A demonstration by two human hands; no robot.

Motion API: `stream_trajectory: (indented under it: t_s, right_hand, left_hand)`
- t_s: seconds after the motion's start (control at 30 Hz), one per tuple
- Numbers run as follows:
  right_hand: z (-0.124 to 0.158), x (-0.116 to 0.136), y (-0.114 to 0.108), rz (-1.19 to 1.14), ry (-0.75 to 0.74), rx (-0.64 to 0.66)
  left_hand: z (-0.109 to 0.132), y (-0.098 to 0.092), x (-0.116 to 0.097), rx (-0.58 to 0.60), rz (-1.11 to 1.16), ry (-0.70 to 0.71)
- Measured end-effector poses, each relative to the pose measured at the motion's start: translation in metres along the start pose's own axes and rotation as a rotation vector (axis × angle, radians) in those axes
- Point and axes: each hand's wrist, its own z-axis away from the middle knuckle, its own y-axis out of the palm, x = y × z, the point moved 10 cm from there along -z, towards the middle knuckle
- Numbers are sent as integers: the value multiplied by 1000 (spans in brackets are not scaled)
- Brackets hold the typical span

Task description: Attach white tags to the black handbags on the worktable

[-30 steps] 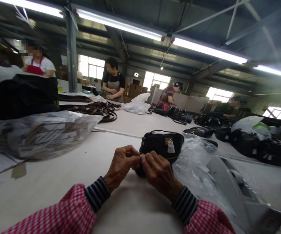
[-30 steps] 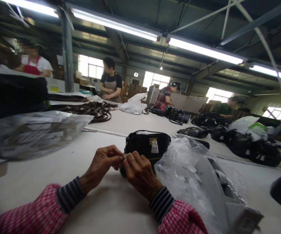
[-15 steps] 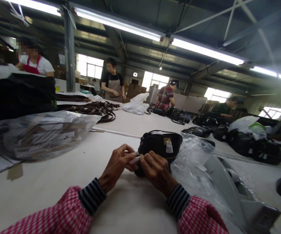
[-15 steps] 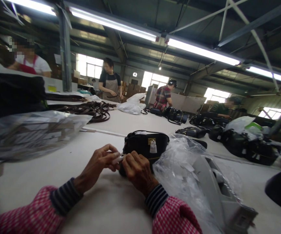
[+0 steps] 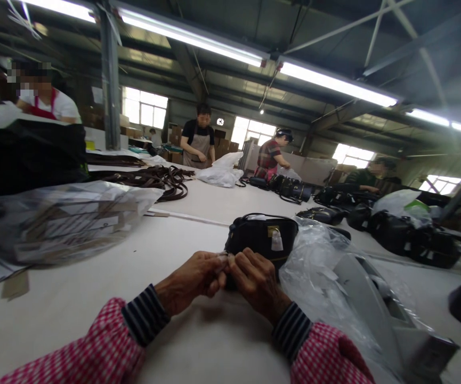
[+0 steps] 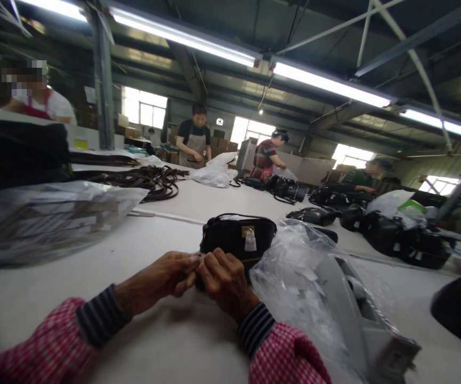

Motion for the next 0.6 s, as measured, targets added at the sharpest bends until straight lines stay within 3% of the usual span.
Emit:
stream_trajectory:
  t_s: [0.27, 0.43, 0.6]
  right_hand:
    - [4, -1, 8, 61, 19, 51]
    - [1, -2, 6, 88, 26, 90]
    - [8, 1, 2, 200, -11, 217]
  left_hand:
    - [1, -1, -20, -98, -362, 167]
    - [8, -3, -35, -219, -704, 381]
    - [12, 1, -32, -207, -715, 409]
